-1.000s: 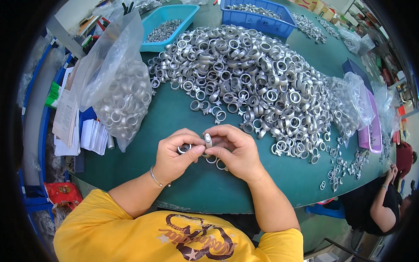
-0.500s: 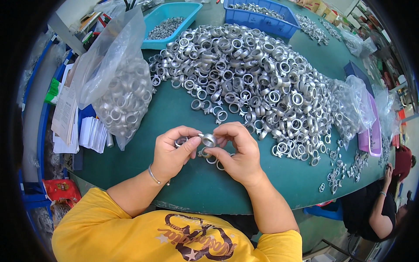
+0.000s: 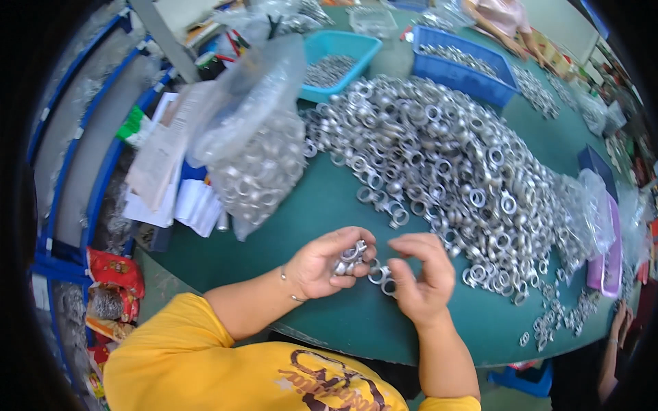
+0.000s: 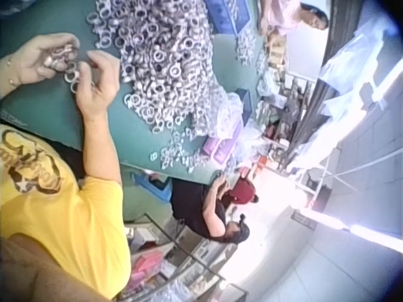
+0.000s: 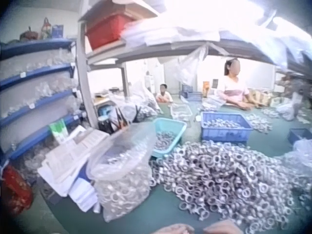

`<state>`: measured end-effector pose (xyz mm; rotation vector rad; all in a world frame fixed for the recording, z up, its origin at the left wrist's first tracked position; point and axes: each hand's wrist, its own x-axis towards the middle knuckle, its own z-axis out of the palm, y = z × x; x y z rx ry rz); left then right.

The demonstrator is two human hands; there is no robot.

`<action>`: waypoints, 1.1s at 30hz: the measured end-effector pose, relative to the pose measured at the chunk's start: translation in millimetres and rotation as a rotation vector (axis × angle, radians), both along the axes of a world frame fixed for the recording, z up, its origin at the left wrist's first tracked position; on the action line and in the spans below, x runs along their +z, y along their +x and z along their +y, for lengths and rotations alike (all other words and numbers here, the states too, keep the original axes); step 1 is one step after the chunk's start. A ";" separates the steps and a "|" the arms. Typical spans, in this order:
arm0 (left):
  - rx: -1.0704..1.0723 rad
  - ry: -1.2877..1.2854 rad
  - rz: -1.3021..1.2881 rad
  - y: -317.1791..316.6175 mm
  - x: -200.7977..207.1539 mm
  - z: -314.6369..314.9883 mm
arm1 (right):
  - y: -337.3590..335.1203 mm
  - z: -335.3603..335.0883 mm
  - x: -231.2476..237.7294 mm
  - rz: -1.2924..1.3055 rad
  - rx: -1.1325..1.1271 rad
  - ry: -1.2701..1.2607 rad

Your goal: The person picks up and fits together small silver metal ring-shaped components by hand at a workbench, handling them one at a time and placing the assembled pieces back onto the work surface.

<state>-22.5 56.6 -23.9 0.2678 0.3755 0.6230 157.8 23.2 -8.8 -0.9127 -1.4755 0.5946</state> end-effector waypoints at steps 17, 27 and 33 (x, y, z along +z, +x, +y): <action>0.306 1.599 1.803 -123.3 145.7 127.0 | 9.8 4.5 -2.1 -0.516 0.001 -0.300; 0.183 1.215 1.117 -2.1 55.3 8.9 | 4.4 0.1 2.9 -0.343 0.040 -0.566; 0.142 1.200 0.914 -2.6 16.1 4.5 | 5.0 2.9 2.1 -0.099 0.060 -0.416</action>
